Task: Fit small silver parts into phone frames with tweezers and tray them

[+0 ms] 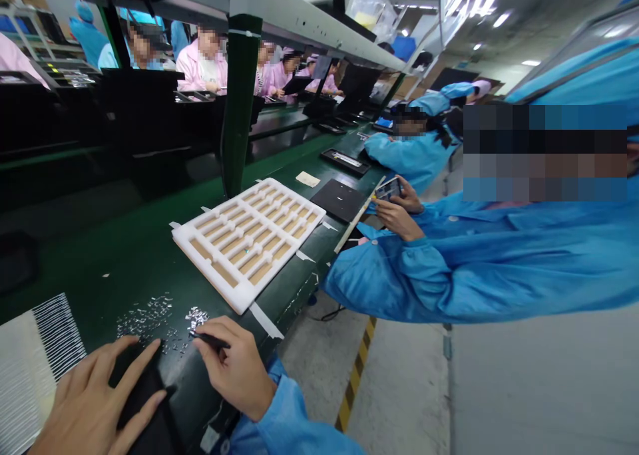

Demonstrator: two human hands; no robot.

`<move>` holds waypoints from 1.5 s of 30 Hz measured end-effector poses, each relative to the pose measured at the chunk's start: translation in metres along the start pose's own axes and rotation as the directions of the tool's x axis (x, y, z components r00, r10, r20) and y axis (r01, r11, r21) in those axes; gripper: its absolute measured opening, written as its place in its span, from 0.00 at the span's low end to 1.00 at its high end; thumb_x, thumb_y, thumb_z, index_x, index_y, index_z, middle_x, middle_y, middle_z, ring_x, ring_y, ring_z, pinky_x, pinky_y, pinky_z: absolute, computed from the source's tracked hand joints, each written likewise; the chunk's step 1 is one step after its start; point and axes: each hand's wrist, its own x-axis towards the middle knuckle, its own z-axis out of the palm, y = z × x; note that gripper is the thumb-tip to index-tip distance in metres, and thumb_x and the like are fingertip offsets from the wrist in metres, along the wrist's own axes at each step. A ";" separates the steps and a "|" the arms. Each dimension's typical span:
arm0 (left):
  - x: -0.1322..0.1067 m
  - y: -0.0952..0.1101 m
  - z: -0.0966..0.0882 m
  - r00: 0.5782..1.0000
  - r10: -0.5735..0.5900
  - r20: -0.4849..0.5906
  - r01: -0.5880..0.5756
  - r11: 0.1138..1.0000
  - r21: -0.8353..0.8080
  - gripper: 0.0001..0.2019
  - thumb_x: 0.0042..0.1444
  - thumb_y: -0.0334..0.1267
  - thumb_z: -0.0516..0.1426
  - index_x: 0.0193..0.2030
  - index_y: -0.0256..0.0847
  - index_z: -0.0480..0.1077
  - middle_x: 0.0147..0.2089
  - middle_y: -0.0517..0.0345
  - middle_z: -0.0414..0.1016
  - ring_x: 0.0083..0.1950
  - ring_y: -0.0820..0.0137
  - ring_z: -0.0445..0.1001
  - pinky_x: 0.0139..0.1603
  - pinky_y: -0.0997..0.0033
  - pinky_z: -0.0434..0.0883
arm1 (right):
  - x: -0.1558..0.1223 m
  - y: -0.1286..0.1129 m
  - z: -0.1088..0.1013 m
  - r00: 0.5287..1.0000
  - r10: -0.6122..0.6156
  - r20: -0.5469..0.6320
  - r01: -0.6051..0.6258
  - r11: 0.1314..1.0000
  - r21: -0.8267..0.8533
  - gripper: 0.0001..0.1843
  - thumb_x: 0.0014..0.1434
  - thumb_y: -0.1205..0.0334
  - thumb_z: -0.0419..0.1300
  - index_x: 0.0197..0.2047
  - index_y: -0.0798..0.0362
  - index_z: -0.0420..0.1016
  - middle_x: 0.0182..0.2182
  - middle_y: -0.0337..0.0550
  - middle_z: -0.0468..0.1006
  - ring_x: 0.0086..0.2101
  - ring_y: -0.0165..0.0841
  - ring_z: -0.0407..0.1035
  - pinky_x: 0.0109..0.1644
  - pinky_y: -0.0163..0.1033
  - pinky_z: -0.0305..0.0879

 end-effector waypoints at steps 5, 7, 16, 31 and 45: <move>-0.001 0.002 -0.004 1.000 -0.011 0.006 0.011 1.000 -0.014 0.26 0.70 0.53 0.57 0.69 0.46 0.72 0.62 0.40 0.75 0.60 0.45 0.73 0.53 0.48 0.71 | -0.002 -0.003 -0.003 1.000 0.016 0.011 -0.016 1.000 -0.020 0.07 0.69 0.65 0.66 0.46 0.52 0.87 0.38 0.48 0.86 0.28 0.33 0.76 0.25 0.34 0.72; -0.001 0.002 -0.005 1.000 -0.018 0.002 0.018 1.000 -0.018 0.26 0.70 0.54 0.57 0.69 0.46 0.72 0.62 0.40 0.75 0.59 0.45 0.73 0.53 0.48 0.71 | -0.001 -0.003 -0.002 0.999 0.012 0.033 -0.011 1.000 -0.013 0.07 0.69 0.65 0.66 0.47 0.51 0.87 0.40 0.48 0.87 0.31 0.34 0.78 0.29 0.35 0.75; -0.001 0.000 -0.002 1.000 -0.016 0.007 0.017 1.000 -0.016 0.26 0.70 0.54 0.57 0.70 0.47 0.71 0.62 0.42 0.76 0.60 0.46 0.73 0.54 0.49 0.70 | 0.000 0.000 -0.003 0.999 0.046 -0.018 -0.046 0.999 0.011 0.07 0.69 0.64 0.66 0.46 0.52 0.88 0.40 0.49 0.87 0.29 0.33 0.77 0.25 0.34 0.71; 0.000 0.000 -0.001 0.999 0.041 -0.024 -0.042 0.997 -0.061 0.25 0.72 0.52 0.56 0.70 0.47 0.71 0.63 0.43 0.76 0.60 0.48 0.73 0.55 0.51 0.69 | -0.010 -0.009 -0.015 0.999 0.040 -0.029 -0.042 0.998 -0.052 0.07 0.70 0.64 0.65 0.43 0.52 0.87 0.36 0.49 0.86 0.25 0.32 0.75 0.24 0.34 0.70; 0.002 -0.003 -0.001 0.994 0.103 -0.030 -0.106 0.989 -0.103 0.22 0.75 0.51 0.53 0.70 0.49 0.71 0.62 0.48 0.77 0.61 0.54 0.73 0.57 0.55 0.66 | -0.010 -0.005 -0.017 0.999 0.031 0.018 -0.031 0.999 0.019 0.07 0.68 0.66 0.66 0.47 0.52 0.87 0.40 0.50 0.86 0.31 0.35 0.78 0.28 0.36 0.71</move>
